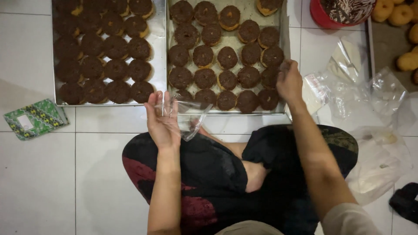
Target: The person picks up individual chocolate-frosted and plain donuts from metal trays and places each one into a clear plastic bag, سپس folding the bag closed.
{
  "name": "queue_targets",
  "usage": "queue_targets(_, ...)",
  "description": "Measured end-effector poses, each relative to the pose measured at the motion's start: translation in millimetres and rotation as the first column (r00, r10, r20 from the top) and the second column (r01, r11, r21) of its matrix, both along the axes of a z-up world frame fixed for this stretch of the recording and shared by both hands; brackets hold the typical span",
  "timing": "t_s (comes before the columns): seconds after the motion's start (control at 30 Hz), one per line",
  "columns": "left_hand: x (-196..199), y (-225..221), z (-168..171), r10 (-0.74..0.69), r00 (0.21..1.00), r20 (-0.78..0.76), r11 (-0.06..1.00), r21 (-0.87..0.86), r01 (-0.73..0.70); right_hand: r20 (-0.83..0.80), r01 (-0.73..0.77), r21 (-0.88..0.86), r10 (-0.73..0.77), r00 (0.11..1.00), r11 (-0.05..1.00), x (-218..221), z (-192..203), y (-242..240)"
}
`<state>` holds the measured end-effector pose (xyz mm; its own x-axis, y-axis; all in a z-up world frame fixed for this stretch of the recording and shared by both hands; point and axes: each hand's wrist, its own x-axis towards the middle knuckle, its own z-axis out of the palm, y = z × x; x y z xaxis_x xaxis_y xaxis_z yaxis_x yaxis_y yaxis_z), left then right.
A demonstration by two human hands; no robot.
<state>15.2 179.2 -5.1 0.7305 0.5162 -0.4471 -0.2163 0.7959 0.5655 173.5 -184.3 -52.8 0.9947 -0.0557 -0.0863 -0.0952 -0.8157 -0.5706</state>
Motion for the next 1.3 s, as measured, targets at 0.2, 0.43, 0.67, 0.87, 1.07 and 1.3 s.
queue_targets(0.2, 3, -6, 3, -0.029, 0.997, -0.07, 1.0, -0.001, 0.029, -0.348, -0.191, -0.327, 0.07, 0.935, 0.925, 58, -56, -27)
queue_targets(0.43, 2, -8, 5, -0.048, 0.993, -0.104, 0.999, 0.02, 0.05, -0.374, -0.102, -0.224, 0.011, 0.927, 0.969, 66, -64, -38)
queue_targets(0.67, 5, -13, 4, -0.075, 0.992, -0.102, 0.997, 0.02, 0.077, -0.358, -0.202, -0.187, 0.125, 0.925, 0.961, 77, -69, -68)
queue_targets(0.87, 5, -12, 6, -0.078, 0.99, -0.118, 0.997, 0.012, 0.08, -0.468, -0.204, -0.02, 0.171, 0.867, 0.979, 76, -38, -59)
queue_targets(1.07, 11, -13, -1, -0.083, 0.991, -0.107, 0.996, 0.008, 0.084, -0.478, -0.113, 0.182, 0.188, 0.858, 0.977, 76, -49, -68)
queue_targets(1.3, 20, -12, -38, -0.044, 0.999, -0.033, 0.988, -0.151, 0.038, -0.25, -0.013, 0.438, 0.136, 0.959, 0.899, 33, -22, -81)
